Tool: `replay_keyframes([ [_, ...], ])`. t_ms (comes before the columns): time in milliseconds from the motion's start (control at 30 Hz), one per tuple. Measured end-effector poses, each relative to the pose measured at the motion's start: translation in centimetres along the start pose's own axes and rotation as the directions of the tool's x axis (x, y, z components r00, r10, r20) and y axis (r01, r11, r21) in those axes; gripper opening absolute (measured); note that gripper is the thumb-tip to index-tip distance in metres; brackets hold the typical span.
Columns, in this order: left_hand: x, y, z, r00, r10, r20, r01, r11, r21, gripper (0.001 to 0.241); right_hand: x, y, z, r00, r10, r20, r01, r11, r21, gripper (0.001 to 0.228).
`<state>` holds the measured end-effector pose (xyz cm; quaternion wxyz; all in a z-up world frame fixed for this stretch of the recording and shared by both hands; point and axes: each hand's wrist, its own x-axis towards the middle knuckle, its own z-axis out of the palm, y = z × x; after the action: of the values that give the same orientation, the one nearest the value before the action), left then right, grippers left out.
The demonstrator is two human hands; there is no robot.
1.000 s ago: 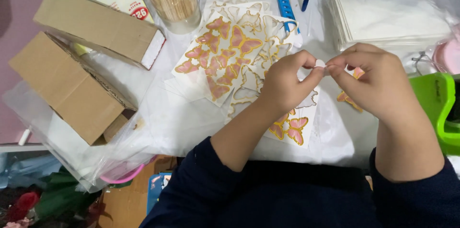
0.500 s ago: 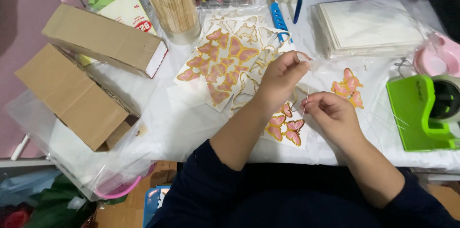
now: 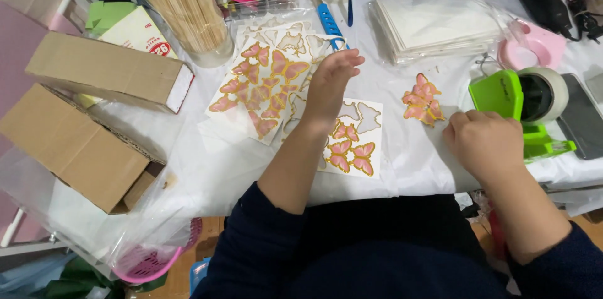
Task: Peeling butterfly-shaped decorations from a backing sheet and applying adhesive tape to them.
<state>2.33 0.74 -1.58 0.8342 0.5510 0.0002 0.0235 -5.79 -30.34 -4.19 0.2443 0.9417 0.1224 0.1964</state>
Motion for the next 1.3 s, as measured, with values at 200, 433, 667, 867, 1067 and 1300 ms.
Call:
replay_keyframes([
  [200, -0.2, 1.1, 0.1, 0.995, 0.013, -0.102, -0.009, 0.999, 0.039, 0.022, 0.5, 0.0, -0.7, 0.967, 0.078, 0.244, -0.094, 0.994, 0.057, 0.025],
  [433, -1.2, 7.6, -1.5, 0.969, -0.010, -0.245, -0.012, 0.996, -0.086, 0.015, 4.3, -2.7, -6.3, 0.990, 0.052, 0.131, -0.080, 0.971, 0.224, 0.031],
  [667, -1.4, 12.7, -9.8, 0.890, 0.453, -0.055, -0.260, 0.602, 0.755, 0.013, 12.8, -9.7, -17.0, 0.894, -0.277, 0.353, -0.127, 0.598, 0.791, 0.030],
  [867, 0.4, 6.2, -15.7, 0.976, 0.121, -0.182, 0.195, -0.105, 0.975, 0.032, 19.7, -15.3, -10.9, 0.918, -0.351, 0.182, 0.035, 0.531, 0.847, 0.047],
  [1067, -0.1, 7.9, -16.0, 0.981, -0.045, -0.189, 0.192, 0.075, 0.979, 0.029, 20.7, -15.9, -9.9, 0.903, -0.363, 0.231, 0.044, 0.613, 0.789, 0.053],
  [1300, 0.0, 7.6, -15.7, 0.981, -0.100, -0.165, 0.165, -0.006, 0.986, 0.022, 18.6, -13.3, -11.3, 0.758, -0.546, 0.358, 0.134, 0.667, 0.733, 0.068],
])
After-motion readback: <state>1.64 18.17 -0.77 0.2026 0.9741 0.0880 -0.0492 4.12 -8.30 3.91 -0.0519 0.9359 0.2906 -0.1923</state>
